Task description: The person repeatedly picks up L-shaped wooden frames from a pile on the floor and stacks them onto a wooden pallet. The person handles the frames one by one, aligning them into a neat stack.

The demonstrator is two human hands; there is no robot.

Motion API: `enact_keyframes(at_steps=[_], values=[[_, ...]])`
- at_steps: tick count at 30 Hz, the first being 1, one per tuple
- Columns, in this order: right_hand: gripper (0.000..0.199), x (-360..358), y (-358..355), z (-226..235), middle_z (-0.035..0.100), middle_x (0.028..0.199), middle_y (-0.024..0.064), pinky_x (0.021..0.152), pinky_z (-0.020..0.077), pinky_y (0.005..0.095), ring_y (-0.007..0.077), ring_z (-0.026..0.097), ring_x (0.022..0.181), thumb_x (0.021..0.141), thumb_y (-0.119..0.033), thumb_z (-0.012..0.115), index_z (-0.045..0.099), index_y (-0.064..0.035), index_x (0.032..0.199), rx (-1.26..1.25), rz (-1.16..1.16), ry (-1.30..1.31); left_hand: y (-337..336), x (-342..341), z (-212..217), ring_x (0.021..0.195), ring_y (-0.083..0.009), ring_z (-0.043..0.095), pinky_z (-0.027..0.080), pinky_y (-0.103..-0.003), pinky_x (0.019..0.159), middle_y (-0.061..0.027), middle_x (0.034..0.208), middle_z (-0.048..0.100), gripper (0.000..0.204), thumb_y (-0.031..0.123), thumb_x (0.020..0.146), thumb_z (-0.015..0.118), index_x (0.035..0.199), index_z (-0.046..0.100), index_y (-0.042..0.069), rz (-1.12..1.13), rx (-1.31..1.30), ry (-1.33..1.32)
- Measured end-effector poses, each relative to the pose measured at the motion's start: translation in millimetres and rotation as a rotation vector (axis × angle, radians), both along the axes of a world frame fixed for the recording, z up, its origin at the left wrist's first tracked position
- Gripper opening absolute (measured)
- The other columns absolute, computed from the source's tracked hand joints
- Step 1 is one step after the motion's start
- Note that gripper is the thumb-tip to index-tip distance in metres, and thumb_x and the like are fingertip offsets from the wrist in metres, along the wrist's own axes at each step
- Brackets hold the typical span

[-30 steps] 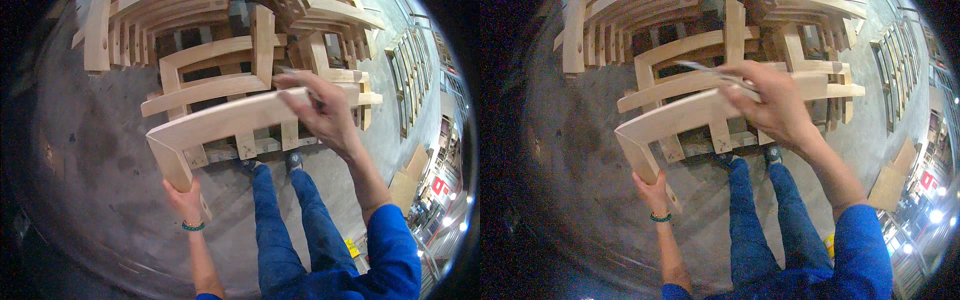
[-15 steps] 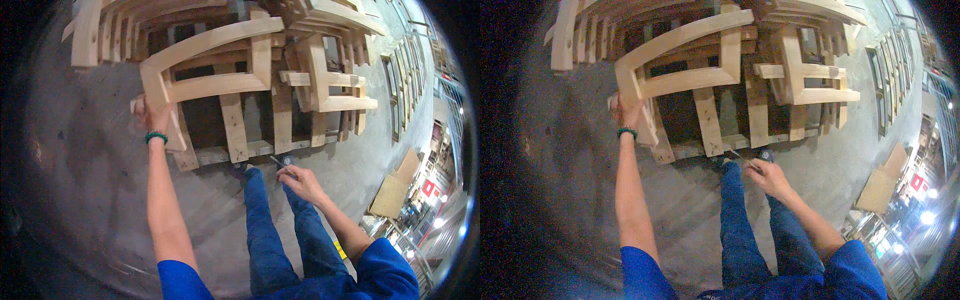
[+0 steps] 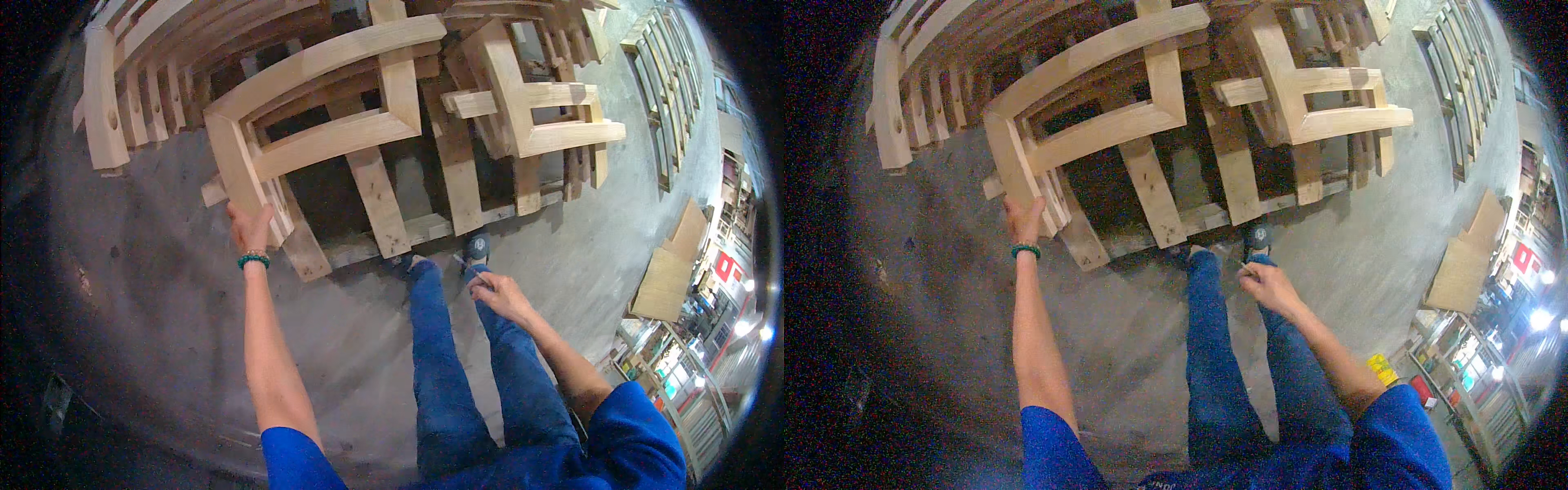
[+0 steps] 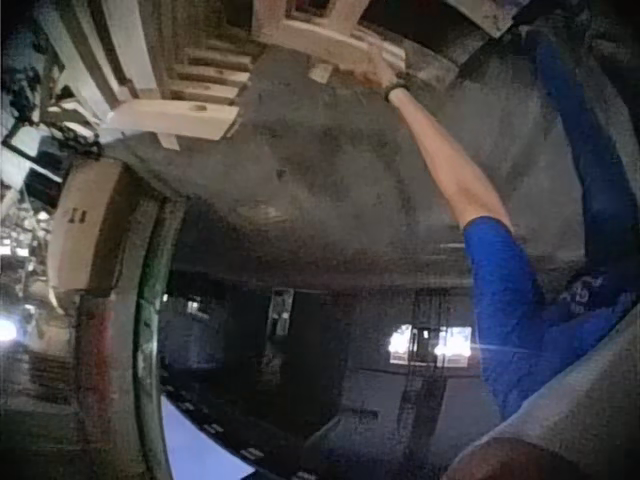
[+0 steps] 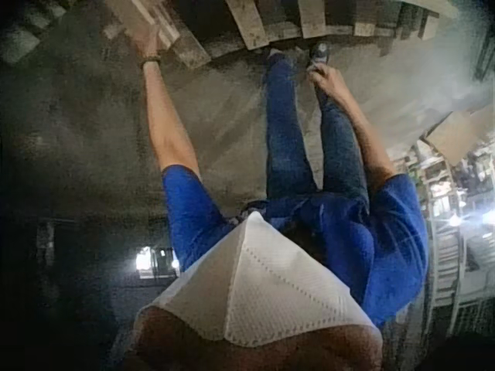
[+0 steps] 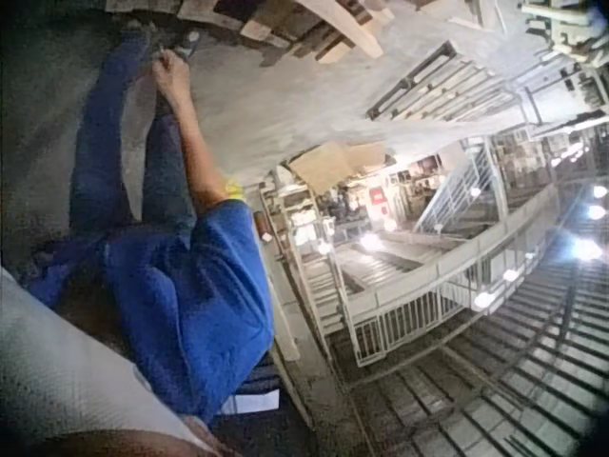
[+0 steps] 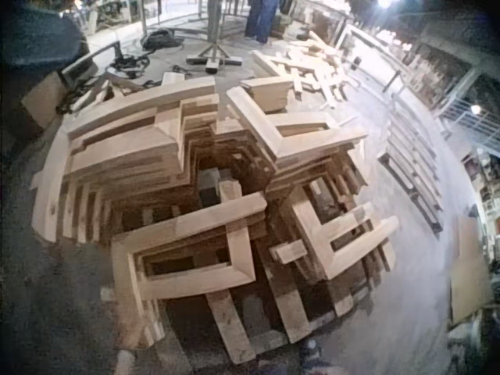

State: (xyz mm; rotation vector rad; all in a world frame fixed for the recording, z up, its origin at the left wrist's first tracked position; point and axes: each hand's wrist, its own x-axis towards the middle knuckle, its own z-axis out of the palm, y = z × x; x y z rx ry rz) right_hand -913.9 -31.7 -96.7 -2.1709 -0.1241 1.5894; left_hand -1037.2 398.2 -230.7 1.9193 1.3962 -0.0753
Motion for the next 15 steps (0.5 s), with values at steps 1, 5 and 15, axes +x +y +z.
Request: enact_keyframes(at_steps=[1,5,15], values=[[0.023,3,-5,-9,0.067,0.083,0.0108,0.074,0.0490,0.0331,0.0213,0.064,0.079,0.084,-0.019,0.055,0.064,-0.0042,0.099,0.003,-0.020,0.001,0,6,0,0.099,-0.0307,0.057,0.045,-0.037,0.085,-0.0189,0.109,0.058,0.066,0.030,0.062,0.076,0.111,0.043,0.000,0.003,-0.013,0.041],[0.026,20,72,-84,0.064,0.104,0.0155,0.088,0.0443,0.0326,0.0256,0.058,0.103,0.076,-0.002,0.053,0.064,-0.0029,0.100,0.277,-0.399,0.157,24,-13,10,0.100,-0.0300,0.056,0.044,-0.037,0.086,-0.0191,0.110,0.057,0.069,0.034,0.064,0.077,0.112,0.043,-0.001,-0.052,0.027,0.096],[0.006,113,234,-172,0.041,0.064,0.0029,0.035,0.0208,0.0250,0.0100,0.028,0.041,0.083,-0.009,0.044,0.043,-0.0086,0.078,0.405,-1.765,0.443,20,19,-29,0.101,-0.0299,0.056,0.043,-0.037,0.086,-0.0198,0.110,0.056,0.066,0.033,0.066,0.075,0.112,0.044,-0.003,-0.167,-0.078,-0.045]])
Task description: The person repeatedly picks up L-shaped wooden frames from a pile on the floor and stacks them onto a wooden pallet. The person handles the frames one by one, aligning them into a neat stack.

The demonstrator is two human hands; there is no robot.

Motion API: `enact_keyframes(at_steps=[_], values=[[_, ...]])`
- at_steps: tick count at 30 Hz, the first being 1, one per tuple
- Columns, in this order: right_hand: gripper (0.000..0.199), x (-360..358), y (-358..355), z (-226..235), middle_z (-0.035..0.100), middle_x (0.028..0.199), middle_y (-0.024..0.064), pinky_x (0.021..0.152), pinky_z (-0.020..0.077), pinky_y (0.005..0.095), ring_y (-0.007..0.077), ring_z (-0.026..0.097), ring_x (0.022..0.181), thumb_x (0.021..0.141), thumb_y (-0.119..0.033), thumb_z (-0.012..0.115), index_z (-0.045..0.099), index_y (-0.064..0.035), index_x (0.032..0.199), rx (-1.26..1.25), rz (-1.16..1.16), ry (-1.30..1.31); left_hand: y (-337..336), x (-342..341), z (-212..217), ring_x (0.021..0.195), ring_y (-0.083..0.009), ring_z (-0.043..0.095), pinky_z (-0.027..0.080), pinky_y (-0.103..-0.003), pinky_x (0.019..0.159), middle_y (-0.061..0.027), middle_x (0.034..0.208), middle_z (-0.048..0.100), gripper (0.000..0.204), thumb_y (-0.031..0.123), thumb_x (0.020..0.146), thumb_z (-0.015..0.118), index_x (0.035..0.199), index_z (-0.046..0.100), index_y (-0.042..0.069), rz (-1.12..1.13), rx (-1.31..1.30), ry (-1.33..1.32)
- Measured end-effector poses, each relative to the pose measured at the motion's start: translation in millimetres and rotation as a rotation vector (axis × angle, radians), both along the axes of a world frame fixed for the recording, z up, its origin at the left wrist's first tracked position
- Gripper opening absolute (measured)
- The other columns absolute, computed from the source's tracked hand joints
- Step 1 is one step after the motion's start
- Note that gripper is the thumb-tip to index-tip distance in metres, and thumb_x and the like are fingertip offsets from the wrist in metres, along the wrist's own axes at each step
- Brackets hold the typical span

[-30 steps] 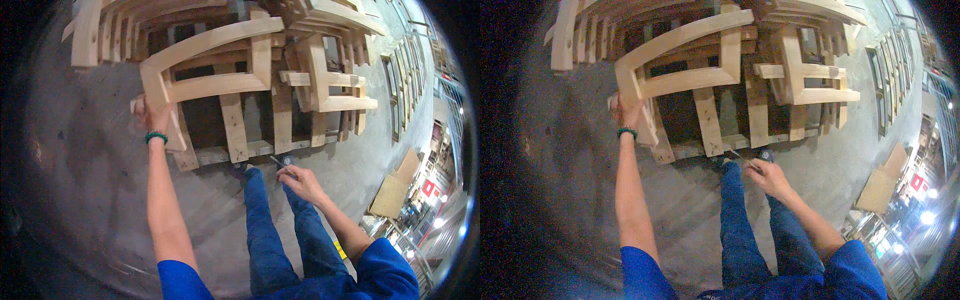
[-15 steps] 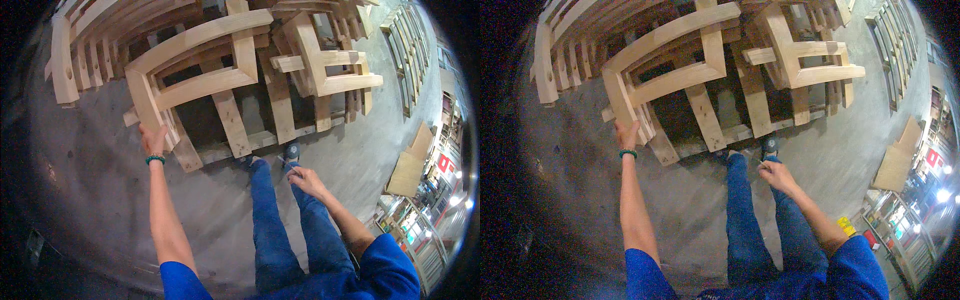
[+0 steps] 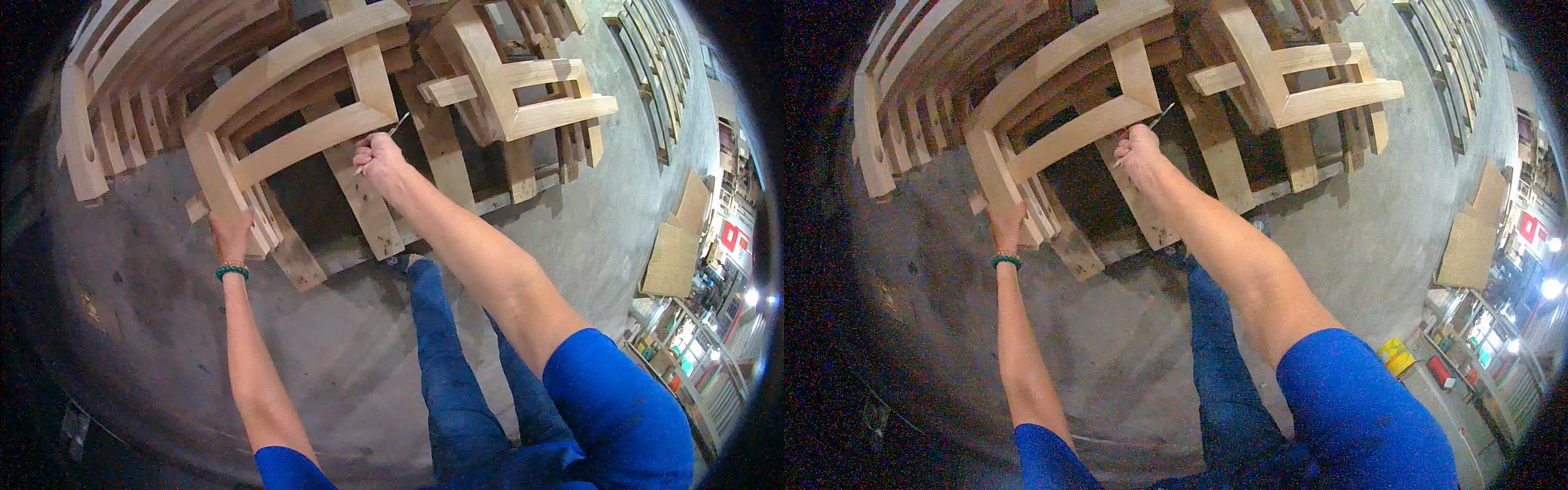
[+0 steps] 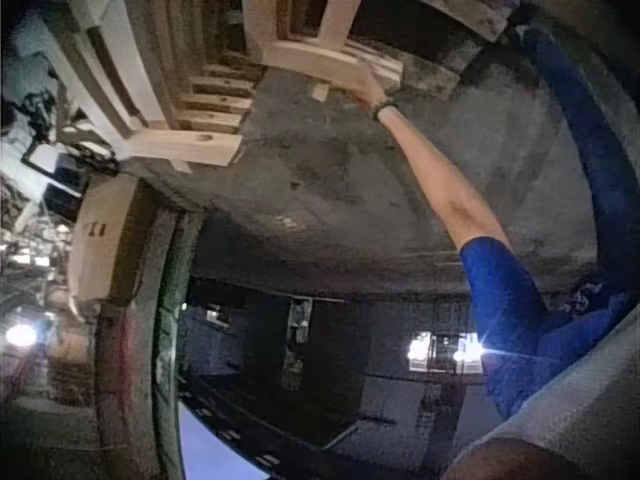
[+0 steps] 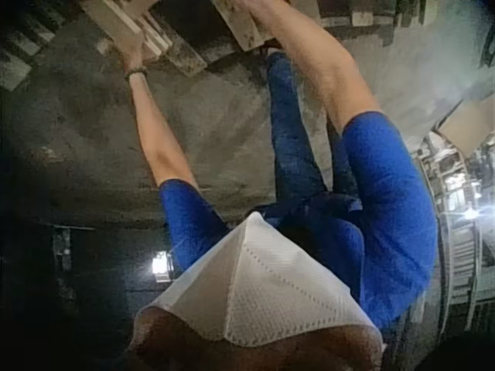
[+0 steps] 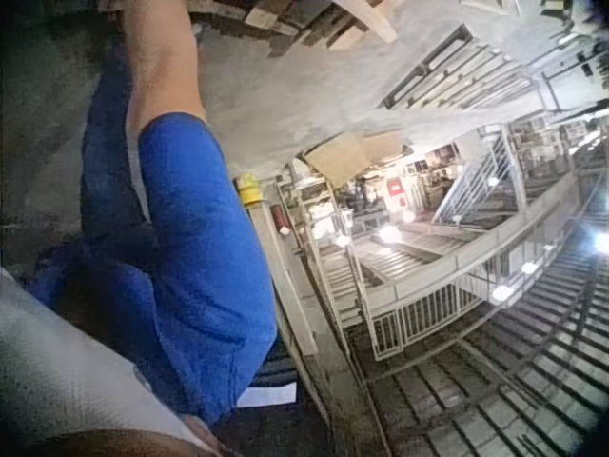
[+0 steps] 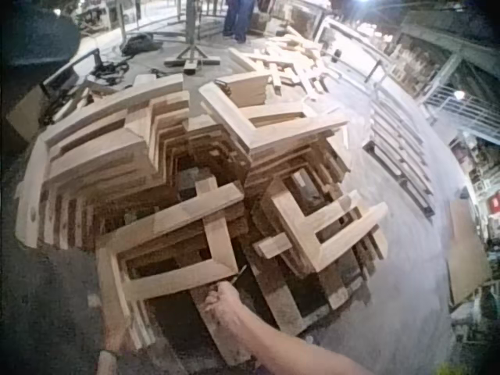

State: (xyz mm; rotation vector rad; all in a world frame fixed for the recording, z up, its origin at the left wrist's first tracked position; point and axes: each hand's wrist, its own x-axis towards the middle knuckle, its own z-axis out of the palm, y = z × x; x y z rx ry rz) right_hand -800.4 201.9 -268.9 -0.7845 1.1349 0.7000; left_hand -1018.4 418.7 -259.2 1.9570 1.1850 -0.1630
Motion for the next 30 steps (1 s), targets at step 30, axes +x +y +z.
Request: enact_keyframes(at_steps=[30], values=[[0.024,-14,-18,8,0.055,0.082,-0.0005,0.035,0.0202,0.0202,0.0052,0.028,0.042,0.081,-0.022,0.068,0.050,-0.0125,0.094,0.060,0.257,-0.146,-2,-31,10,0.090,-0.0206,0.057,0.046,-0.033,0.079,-0.0120,0.103,0.057,0.062,0.021,0.067,0.076,0.114,0.044,-0.004,0.224,-0.088,-0.023]])
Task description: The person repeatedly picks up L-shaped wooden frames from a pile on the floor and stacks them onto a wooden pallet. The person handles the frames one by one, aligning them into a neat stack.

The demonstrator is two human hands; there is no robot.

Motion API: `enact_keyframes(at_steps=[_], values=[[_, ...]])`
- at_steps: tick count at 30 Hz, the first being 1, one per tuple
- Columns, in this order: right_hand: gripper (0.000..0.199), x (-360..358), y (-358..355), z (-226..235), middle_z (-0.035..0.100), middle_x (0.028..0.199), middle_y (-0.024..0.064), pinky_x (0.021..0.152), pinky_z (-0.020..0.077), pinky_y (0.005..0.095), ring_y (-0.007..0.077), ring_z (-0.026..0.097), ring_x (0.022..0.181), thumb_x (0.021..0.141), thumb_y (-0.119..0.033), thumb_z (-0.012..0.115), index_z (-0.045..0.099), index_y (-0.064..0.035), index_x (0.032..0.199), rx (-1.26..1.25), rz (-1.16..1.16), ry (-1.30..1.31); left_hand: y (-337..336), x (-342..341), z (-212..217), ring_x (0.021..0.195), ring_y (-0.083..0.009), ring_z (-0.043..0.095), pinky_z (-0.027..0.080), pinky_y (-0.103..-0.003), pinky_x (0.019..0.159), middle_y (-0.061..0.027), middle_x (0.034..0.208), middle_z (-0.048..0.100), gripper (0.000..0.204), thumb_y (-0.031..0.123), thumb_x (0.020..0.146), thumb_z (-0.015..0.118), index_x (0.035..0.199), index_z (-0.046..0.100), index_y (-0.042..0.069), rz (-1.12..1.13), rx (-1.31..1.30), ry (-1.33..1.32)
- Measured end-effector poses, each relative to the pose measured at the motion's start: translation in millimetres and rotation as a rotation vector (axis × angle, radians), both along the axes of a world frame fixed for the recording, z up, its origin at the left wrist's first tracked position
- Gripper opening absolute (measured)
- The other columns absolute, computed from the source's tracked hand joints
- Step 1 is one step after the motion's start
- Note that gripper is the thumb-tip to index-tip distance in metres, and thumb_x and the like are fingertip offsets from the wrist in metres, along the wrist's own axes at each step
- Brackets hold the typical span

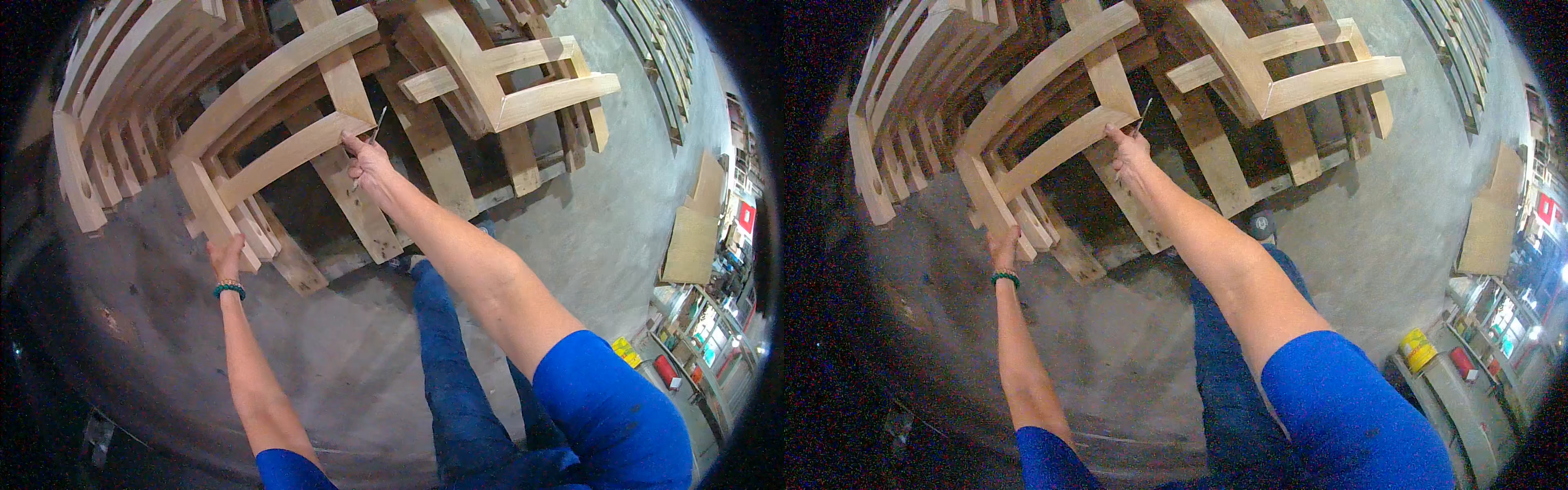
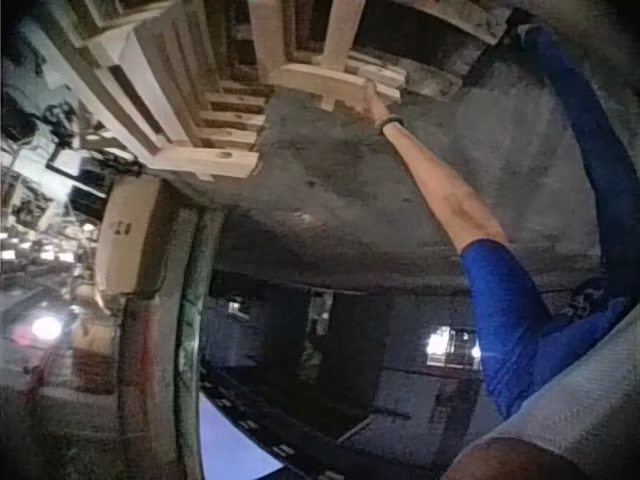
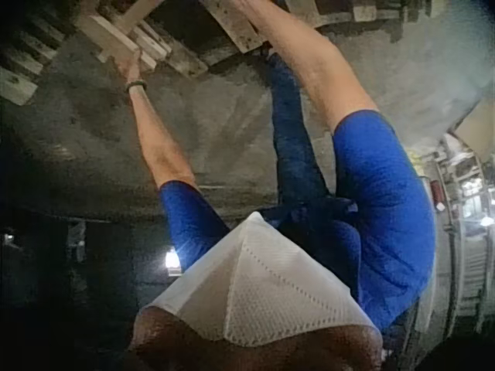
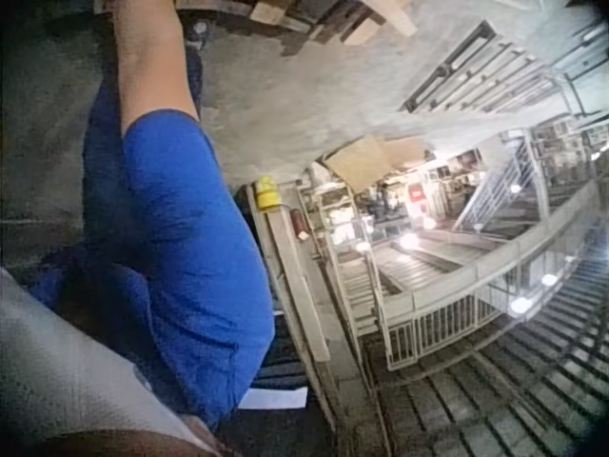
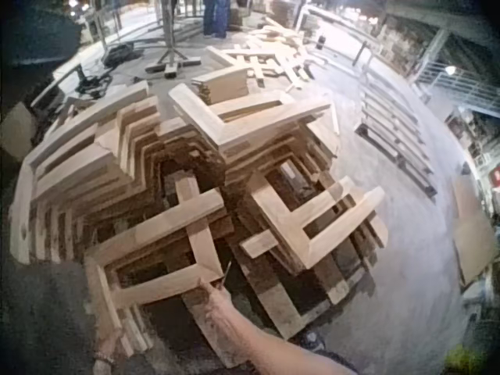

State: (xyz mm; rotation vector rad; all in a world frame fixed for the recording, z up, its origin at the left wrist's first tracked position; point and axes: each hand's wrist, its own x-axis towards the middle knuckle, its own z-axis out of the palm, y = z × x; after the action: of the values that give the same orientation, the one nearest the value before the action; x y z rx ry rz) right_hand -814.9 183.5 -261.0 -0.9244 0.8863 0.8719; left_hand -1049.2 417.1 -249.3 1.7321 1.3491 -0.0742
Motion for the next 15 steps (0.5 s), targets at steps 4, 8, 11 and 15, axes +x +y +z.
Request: enact_keyframes(at_steps=[4,8,11,15], values=[[0.023,1,-7,-3,0.056,0.080,-0.0007,0.035,0.0206,0.0204,0.0051,0.029,0.042,0.081,-0.024,0.068,0.052,-0.0126,0.092,-0.034,0.040,0.013,-4,7,0,0.088,-0.0214,0.057,0.047,-0.034,0.077,-0.0122,0.101,0.058,0.062,0.022,0.066,0.076,0.113,0.045,-0.005,-0.090,0.122,0.173],[0.036,-14,-44,0,0.060,0.089,0.0019,0.035,0.0251,0.0222,0.0077,0.034,0.044,0.077,-0.025,0.071,0.054,-0.0092,0.104,0.036,0.176,0.019,5,7,0,0.086,-0.0254,0.059,0.048,-0.036,0.078,-0.0136,0.100,0.060,0.070,0.029,0.063,0.078,0.113,0.044,-0.005,-0.178,0.179,0.218],[0.038,-40,-107,4,0.063,0.099,0.0039,0.037,0.0229,0.0216,0.0038,0.031,0.044,0.081,-0.030,0.066,0.054,-0.0084,0.110,0.099,0.352,-0.031,21,-2,18,0.103,-0.0285,0.053,0.043,-0.036,0.089,-0.0194,0.116,0.053,0.089,0.036,0.062,0.080,0.126,0.033,-0.007,-0.198,0.023,0.246],[0.038,-35,-252,25,0.062,0.093,0.0053,0.062,0.0428,0.0257,0.0112,0.054,0.075,0.084,-0.025,0.061,0.055,0.0008,0.112,-0.139,0.608,-0.178,-25,-9,58,0.126,-0.0273,0.034,0.031,-0.035,0.102,-0.0222,0.137,0.032,0.108,0.032,0.064,0.081,0.139,0.013,-0.005,-0.037,0.227,0.073]])
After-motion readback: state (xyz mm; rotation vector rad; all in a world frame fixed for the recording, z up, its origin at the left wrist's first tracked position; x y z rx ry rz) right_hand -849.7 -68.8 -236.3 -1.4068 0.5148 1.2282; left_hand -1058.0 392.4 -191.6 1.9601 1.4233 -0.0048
